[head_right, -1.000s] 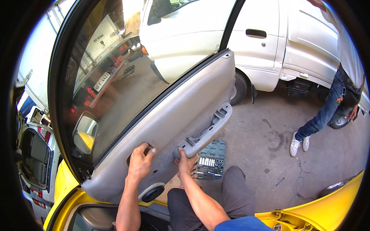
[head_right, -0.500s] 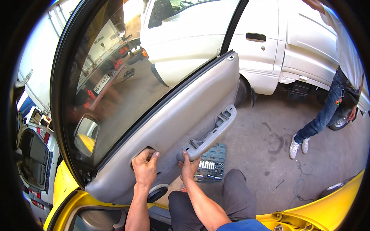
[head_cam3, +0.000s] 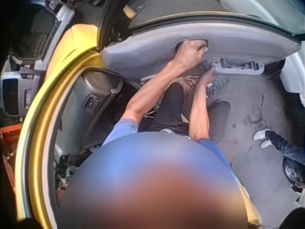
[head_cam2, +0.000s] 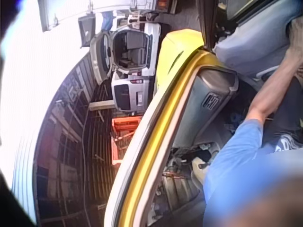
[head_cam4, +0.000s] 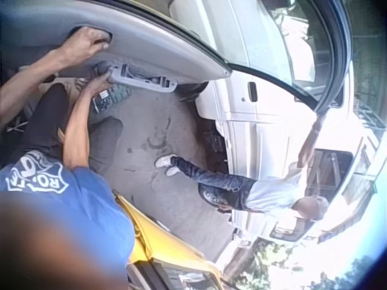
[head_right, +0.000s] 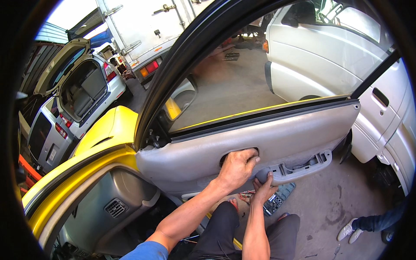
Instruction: The person repairs wiring inside a car door, wraps connections with electrical tape, and then reattaches the door panel and interior handle. The task concludes with the door panel secured in place.
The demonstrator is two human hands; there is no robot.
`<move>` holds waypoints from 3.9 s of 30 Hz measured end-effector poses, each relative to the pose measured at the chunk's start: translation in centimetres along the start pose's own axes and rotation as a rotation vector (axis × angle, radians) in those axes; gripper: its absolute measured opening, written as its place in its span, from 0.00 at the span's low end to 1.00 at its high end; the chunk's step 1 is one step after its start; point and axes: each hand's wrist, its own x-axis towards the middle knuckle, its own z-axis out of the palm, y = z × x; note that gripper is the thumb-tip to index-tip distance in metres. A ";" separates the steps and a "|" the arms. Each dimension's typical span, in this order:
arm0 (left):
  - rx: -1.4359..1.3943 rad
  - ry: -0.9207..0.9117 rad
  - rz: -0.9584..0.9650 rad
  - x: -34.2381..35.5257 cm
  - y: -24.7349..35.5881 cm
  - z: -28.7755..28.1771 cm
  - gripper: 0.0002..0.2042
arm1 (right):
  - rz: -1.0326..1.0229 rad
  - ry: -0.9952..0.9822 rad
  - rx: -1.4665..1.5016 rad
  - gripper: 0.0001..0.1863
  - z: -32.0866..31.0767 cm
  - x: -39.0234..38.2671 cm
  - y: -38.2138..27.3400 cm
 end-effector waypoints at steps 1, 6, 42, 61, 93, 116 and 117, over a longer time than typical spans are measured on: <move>0.013 0.035 0.026 -0.1 0.0 0.1 0.07 | -0.010 -0.007 0.003 0.44 0.1 -0.1 0.0; 0.080 0.025 -0.046 -0.6 0.2 0.3 0.06 | -0.044 -0.005 0.004 0.43 0.4 0.2 0.5; 0.112 -0.020 -0.161 1.8 1.0 -2.0 0.06 | 0.555 -0.165 0.450 0.61 -14.0 19.8 13.4; 0.077 0.034 -0.136 0.2 -1.1 -1.3 0.07 | 0.425 -0.096 0.488 0.42 -12.4 19.2 14.0; -0.140 0.158 -0.310 -1.2 -3.0 0.2 0.06 | 0.371 0.067 0.315 0.34 -11.9 20.4 9.4; -0.317 0.159 -0.255 -3.2 -4.1 1.7 0.05 | -0.659 0.199 -0.282 0.39 -7.5 21.7 -9.8; -0.275 0.162 -0.273 -3.2 -4.1 1.7 0.05 | -0.916 0.239 -0.370 0.39 -6.5 21.8 -14.9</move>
